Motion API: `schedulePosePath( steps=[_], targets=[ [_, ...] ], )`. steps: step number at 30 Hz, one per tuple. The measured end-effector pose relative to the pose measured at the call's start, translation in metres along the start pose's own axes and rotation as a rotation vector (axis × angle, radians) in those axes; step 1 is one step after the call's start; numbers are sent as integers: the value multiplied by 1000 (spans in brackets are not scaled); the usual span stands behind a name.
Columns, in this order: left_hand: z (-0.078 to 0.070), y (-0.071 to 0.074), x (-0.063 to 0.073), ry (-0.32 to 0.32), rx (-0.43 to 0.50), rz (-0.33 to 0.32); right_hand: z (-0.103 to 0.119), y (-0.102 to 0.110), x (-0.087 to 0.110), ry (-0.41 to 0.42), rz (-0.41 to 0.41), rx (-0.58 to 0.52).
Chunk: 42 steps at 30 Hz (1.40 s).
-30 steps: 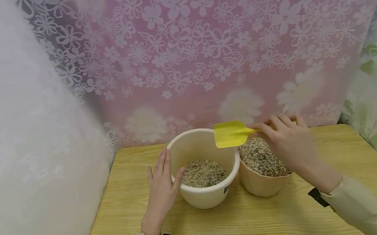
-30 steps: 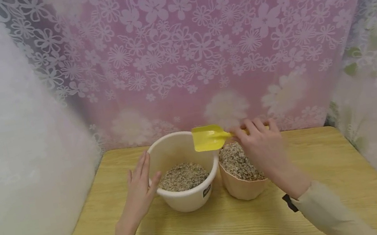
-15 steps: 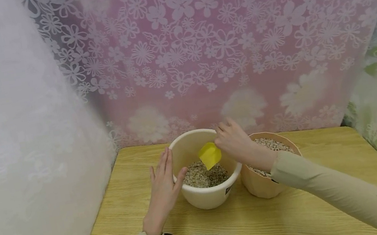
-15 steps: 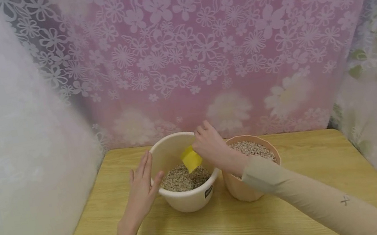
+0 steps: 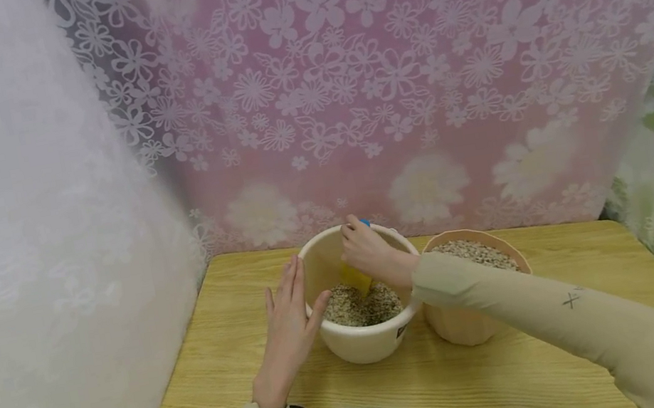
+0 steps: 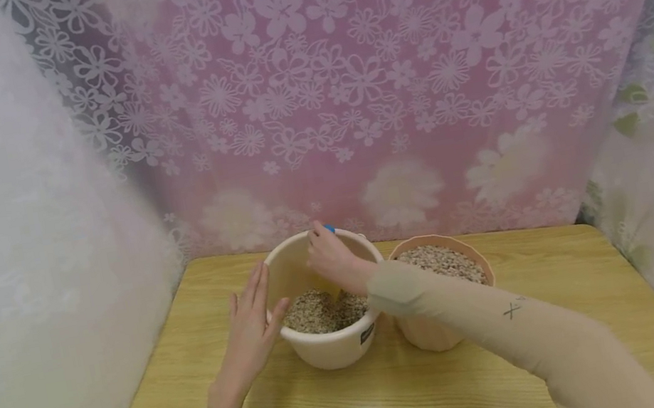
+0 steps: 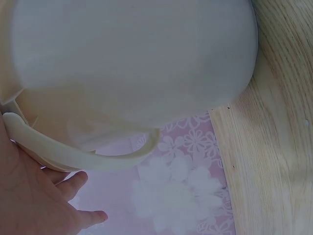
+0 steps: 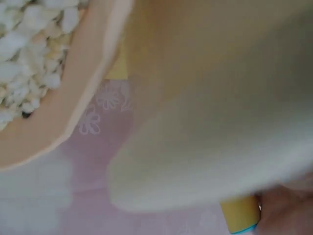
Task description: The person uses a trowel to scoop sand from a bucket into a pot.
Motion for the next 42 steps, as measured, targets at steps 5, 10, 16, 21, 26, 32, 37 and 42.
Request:
schedulePosePath(
  steps=[5,10,16,21,26,32,37,42],
  targets=[
    [-4,-3,0,-12,-2,-4,5,-3,0,12,-18,-30],
    [-6,-5,-1,-13,-4,0,6,3,5,-22,-109,-108],
    [-6,-6,-1,-1,9,13,8,14,11,8,-199,-198],
    [-5,-6,1,6,19,20,12,19,22,51,-217,-233],
    [-3,-4,3,12,26,10,8,23,33,27,-244,-376],
    [1,-1,4,18,36,3,-5,17,46,-42,-206,-694],
    [2,0,3,3,29,-19,-15,8,55,-119,-132,-912],
    [2,-2,2,3,38,-11,-23,-1,63,-211,-82,-1042]
  ],
)
Point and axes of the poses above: each hand's wrist, its own x-axis away from the middle knuckle, its own y-axis out of the back of the hand, z = x × y, the point moved 7 cm from there along -x, towards the middle knuckle, and after that the axes turned 10 degrees about -z, right-handed, at the moved point
